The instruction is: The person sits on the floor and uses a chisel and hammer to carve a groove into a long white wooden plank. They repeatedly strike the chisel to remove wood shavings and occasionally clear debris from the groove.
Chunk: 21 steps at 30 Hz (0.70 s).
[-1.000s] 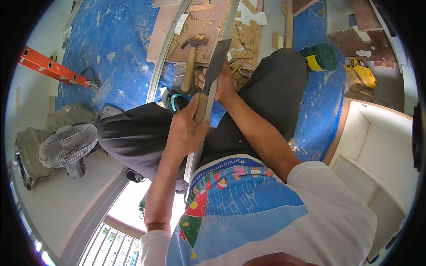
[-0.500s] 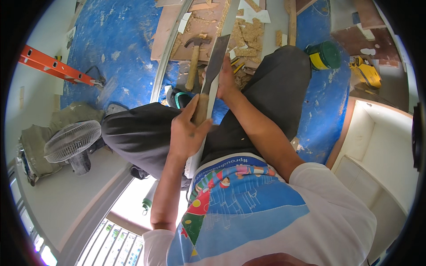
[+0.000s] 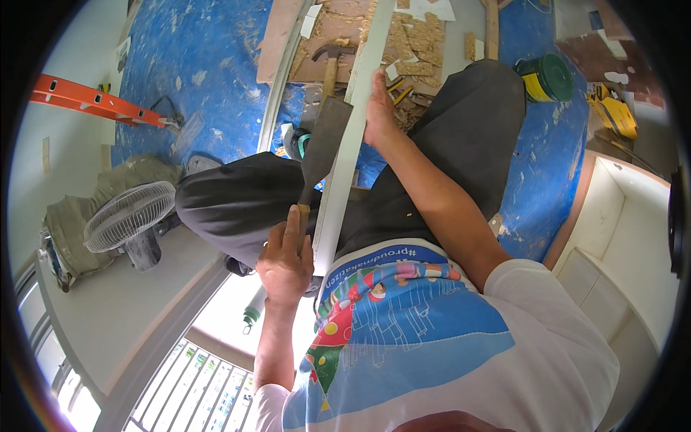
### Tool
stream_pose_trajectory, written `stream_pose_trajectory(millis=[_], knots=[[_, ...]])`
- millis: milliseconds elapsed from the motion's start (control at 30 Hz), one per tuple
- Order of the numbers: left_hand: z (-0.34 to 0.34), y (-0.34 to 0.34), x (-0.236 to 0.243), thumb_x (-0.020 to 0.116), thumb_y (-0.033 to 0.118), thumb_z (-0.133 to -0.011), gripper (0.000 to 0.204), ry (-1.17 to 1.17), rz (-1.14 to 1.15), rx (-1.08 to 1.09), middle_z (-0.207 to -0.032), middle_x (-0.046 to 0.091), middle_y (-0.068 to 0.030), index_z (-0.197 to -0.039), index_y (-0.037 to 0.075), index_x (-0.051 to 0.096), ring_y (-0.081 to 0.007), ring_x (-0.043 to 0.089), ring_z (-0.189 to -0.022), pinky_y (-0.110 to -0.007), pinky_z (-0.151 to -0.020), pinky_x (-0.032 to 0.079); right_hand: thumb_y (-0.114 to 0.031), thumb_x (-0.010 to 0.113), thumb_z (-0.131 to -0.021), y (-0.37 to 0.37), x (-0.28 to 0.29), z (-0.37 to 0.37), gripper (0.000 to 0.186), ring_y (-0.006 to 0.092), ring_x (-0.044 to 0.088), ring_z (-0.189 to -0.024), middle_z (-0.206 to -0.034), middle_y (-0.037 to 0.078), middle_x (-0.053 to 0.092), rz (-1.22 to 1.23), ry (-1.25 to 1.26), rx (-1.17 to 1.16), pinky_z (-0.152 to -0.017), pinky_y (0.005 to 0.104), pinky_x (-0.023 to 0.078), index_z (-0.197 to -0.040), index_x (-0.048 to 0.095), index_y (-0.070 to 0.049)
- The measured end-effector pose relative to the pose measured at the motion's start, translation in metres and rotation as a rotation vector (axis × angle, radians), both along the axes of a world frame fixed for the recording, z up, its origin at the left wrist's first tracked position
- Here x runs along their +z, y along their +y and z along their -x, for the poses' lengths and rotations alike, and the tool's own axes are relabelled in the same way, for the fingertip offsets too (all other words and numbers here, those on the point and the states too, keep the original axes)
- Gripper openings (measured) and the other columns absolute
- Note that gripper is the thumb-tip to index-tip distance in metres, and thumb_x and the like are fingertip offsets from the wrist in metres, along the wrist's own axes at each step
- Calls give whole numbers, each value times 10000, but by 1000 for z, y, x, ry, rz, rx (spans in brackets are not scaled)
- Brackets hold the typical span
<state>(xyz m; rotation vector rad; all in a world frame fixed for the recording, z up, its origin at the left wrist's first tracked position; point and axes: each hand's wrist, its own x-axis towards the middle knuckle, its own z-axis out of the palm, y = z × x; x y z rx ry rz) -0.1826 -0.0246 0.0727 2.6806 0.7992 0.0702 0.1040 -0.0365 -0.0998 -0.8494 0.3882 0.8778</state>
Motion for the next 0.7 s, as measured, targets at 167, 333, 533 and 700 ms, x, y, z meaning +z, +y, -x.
stream_pose_trajectory(millis=[167,333,533,700], knots=[[-21,0,0,751,62,-814,629,7,-16,-19,-1037,681,-110,-1423,72,593,-299,728,-818,-393,-694,602,-789,489,-938,2,0,-1,862,302,634,-1160,-1330,129,619,-34,54,-3,-970,531,539,-1454,511,-99],[-22,-1,-7,779,50,-799,634,-46,40,55,-1110,699,-124,-1412,86,619,-316,734,-883,-393,-735,598,-793,478,-940,0,9,0,871,302,632,-1162,-1344,130,615,39,36,26,-982,513,534,-1474,500,-106],[-20,5,-17,758,56,-807,597,-103,24,40,-1053,686,-116,-1390,111,644,-289,720,-821,-387,-690,596,-781,468,-954,-1,-6,0,835,285,637,-1124,-1276,120,631,-1,-15,31,-954,488,545,-1451,513,-111],[-38,3,-18,736,49,-828,583,-32,10,43,-1079,704,-127,-1399,100,633,-317,731,-864,-406,-729,598,-776,467,-957,1,-2,1,820,266,655,-1080,-1212,110,646,-31,13,27,-917,472,564,-1421,528,-103]])
